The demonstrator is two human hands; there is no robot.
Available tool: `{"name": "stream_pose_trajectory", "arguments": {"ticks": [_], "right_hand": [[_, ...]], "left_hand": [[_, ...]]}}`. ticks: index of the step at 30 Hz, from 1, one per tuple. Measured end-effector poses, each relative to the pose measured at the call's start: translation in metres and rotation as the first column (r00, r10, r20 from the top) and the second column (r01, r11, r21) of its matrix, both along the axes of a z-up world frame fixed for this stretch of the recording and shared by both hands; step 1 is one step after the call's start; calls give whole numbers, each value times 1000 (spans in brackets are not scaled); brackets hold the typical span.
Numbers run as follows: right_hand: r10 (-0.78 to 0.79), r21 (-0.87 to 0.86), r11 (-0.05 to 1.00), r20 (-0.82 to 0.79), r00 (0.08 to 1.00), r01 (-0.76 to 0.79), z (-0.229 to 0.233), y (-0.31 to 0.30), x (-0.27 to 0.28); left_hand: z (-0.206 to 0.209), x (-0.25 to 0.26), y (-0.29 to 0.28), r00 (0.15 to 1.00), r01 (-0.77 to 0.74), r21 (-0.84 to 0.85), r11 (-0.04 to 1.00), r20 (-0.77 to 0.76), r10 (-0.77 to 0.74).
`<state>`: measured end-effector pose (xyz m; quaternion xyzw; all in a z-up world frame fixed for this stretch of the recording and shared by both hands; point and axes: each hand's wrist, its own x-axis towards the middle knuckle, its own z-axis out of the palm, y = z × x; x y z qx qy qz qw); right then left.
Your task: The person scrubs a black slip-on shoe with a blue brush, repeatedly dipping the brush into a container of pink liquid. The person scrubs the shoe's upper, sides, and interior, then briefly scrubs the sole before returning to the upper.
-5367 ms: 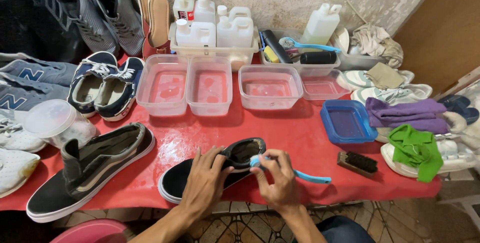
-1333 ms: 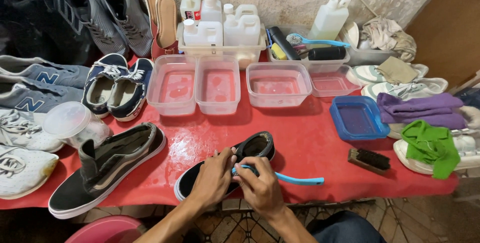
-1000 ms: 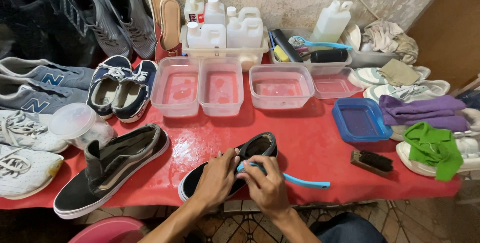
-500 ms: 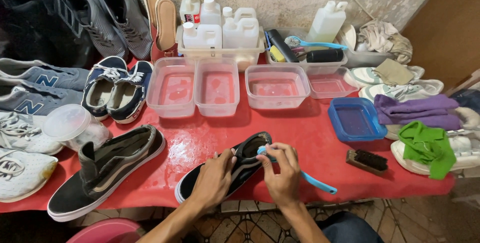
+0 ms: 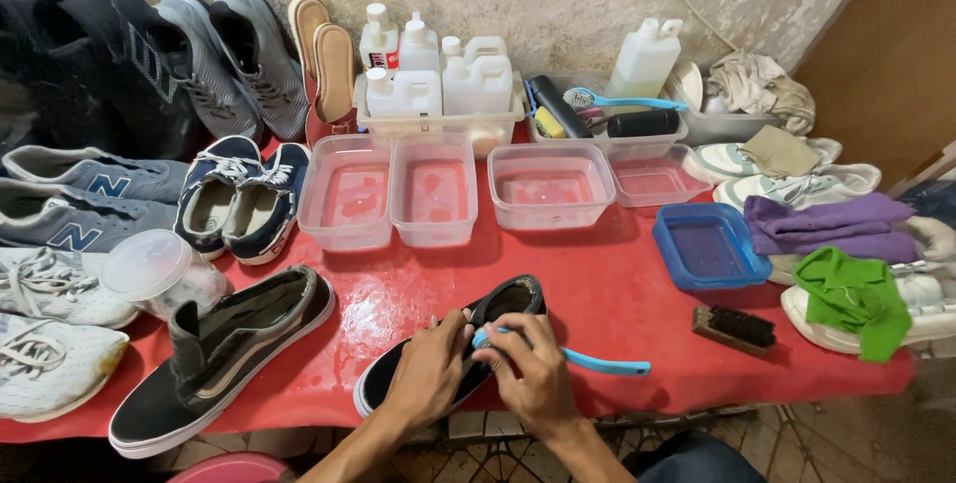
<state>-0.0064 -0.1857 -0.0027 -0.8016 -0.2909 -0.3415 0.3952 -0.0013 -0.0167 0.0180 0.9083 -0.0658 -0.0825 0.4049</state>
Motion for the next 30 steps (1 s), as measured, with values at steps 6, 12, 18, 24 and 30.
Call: {"name": "stream_pose_trajectory", "arguments": {"ticks": [6, 12, 18, 24, 30], "right_hand": [[-89, 2, 996, -35, 995, 89, 1, -1, -3], [-87, 45, 995, -35, 996, 89, -1, 3, -1], [-48, -28, 998, 9, 999, 48, -13, 2, -7], [-298, 115, 945, -83, 951, 306, -17, -24, 13], [-177, 23, 983, -72, 981, 180, -16, -17, 3]], "left_hand": [[5, 0, 1, 1000, 9, 15, 1000, -12, -9], [-4, 6, 3, 1000, 9, 26, 1000, 13, -10], [-5, 6, 3, 1000, 15, 51, 999, -7, -15], [-9, 8, 2, 1000, -12, 42, 999, 14, 11], [-1, 5, 3, 1000, 19, 24, 1000, -1, -19]]}}
